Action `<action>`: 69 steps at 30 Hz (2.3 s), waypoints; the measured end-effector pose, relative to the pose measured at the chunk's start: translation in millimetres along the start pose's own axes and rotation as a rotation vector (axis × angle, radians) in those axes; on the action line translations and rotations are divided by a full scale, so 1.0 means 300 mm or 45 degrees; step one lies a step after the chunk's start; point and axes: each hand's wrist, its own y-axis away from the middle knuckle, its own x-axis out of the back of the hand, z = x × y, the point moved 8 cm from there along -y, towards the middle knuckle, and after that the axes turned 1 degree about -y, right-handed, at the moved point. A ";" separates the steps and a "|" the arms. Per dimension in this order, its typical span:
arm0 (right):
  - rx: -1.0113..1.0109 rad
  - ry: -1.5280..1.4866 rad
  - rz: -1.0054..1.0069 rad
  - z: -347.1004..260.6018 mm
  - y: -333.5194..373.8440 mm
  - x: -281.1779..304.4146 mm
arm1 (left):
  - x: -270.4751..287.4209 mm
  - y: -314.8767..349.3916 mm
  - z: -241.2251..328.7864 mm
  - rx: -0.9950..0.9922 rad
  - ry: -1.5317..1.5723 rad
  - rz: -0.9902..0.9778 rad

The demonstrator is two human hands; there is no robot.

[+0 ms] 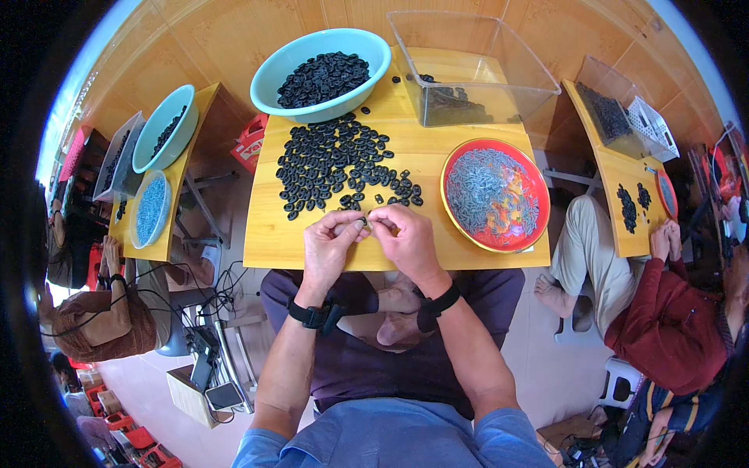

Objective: Sorting and inspecting small black plastic or rubber parts from a pile on a table.

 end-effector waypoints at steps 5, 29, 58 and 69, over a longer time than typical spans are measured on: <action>-0.125 -0.140 -0.067 0.032 0.000 -0.011 | -0.002 0.000 0.000 0.003 0.036 0.028; -0.149 -0.043 -0.061 0.034 -0.007 -0.008 | 0.003 0.005 0.000 0.020 -0.026 0.072; -0.327 -0.180 -0.131 0.074 0.000 -0.030 | 0.005 0.012 0.021 0.061 -0.148 0.152; -0.128 0.048 -0.117 0.041 -0.005 -0.026 | 0.000 0.021 0.028 0.022 -0.219 0.164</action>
